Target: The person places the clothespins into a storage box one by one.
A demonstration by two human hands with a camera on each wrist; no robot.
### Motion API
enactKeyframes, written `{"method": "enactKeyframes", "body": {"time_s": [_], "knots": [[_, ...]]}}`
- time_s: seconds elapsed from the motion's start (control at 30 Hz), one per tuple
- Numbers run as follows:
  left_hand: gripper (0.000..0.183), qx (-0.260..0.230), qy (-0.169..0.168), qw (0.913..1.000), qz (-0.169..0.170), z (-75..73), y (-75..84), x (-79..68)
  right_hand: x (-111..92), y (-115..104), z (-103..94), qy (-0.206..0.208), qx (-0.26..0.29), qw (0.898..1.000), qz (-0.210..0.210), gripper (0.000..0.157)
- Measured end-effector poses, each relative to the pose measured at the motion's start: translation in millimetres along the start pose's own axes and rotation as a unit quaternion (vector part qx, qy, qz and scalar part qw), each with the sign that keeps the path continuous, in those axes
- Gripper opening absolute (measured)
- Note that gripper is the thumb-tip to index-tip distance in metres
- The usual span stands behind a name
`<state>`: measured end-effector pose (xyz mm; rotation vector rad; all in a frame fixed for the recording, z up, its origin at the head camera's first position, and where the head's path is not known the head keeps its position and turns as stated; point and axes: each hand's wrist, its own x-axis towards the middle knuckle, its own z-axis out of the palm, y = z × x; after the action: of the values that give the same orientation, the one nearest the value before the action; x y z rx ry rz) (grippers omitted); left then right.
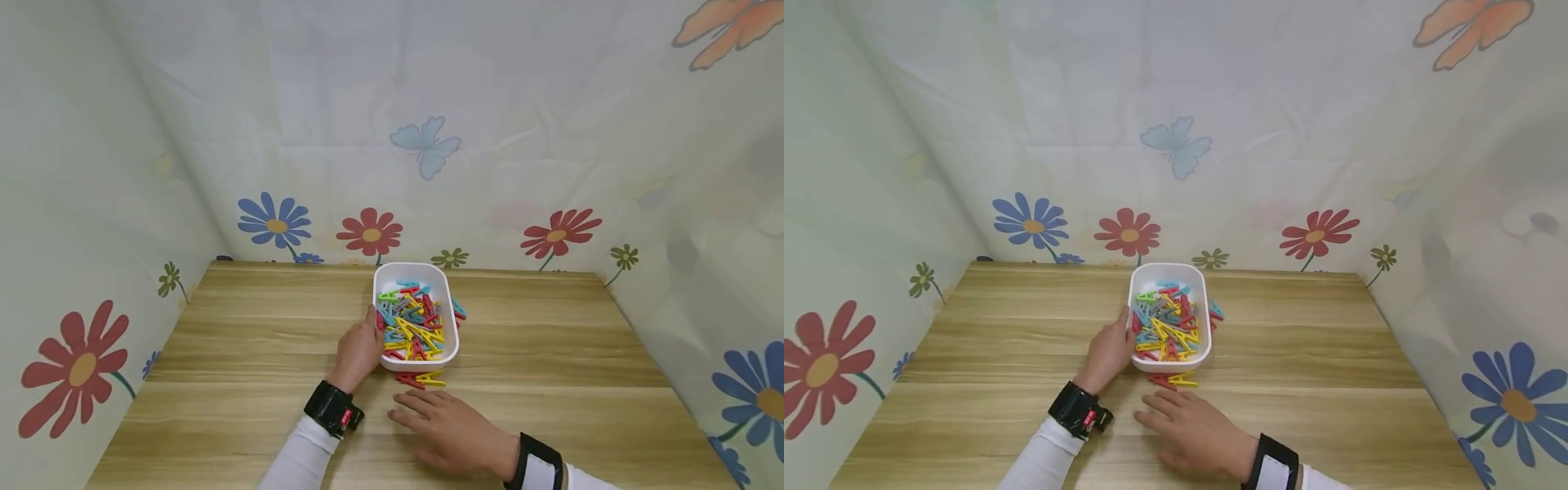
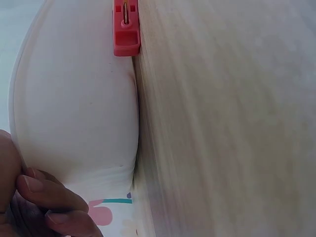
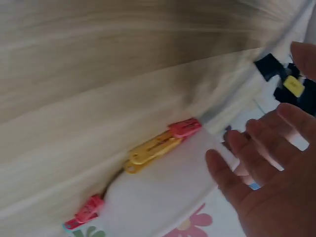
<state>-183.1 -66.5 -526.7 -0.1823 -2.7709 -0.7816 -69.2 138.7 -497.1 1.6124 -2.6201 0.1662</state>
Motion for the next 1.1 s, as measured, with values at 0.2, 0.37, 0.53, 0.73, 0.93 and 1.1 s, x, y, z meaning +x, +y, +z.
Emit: {"method": "enactKeyframes", "body": {"time_s": [0.2, 0.37, 0.53, 0.73, 0.93, 1.1], "knots": [[0.054, -0.003, -0.002, 1.0000, 0.001, 0.7, -0.3, 0.4, -4.2, 19.5, 17.7, -0.012, -0.022, 0.997, 0.067, 0.062], [0.054, -0.007, -0.001, 1.0000, 0.001, 0.9, 0.3, 0.5, -6.1, 30.5, 24.4, 0.009, -0.037, 0.996, 0.083, 0.052], [0.054, -0.005, 0.004, 1.0000, 0.003, 0.7, 0.2, 0.6, -5.4, 35.4, 26.6, 0.047, -0.053, 0.993, 0.094, 0.041], [0.055, -0.006, -0.007, 1.0000, 0.000, 1.0, 0.1, 0.7, -7.9, 37.7, 25.4, 0.036, -0.067, 0.987, 0.139, 0.041], [0.055, -0.016, -0.018, 0.9997, -0.006, -1.0, 1.8, 1.2, -13.3, 39.0, 25.5, 0.018, -0.066, 0.986, 0.150, 0.051], [0.055, -0.012, -0.021, 0.9997, -0.008, -1.9, 2.7, 1.1, -18.6, 37.0, 24.2, 0.026, -0.073, 0.990, 0.118, 0.038]]}}
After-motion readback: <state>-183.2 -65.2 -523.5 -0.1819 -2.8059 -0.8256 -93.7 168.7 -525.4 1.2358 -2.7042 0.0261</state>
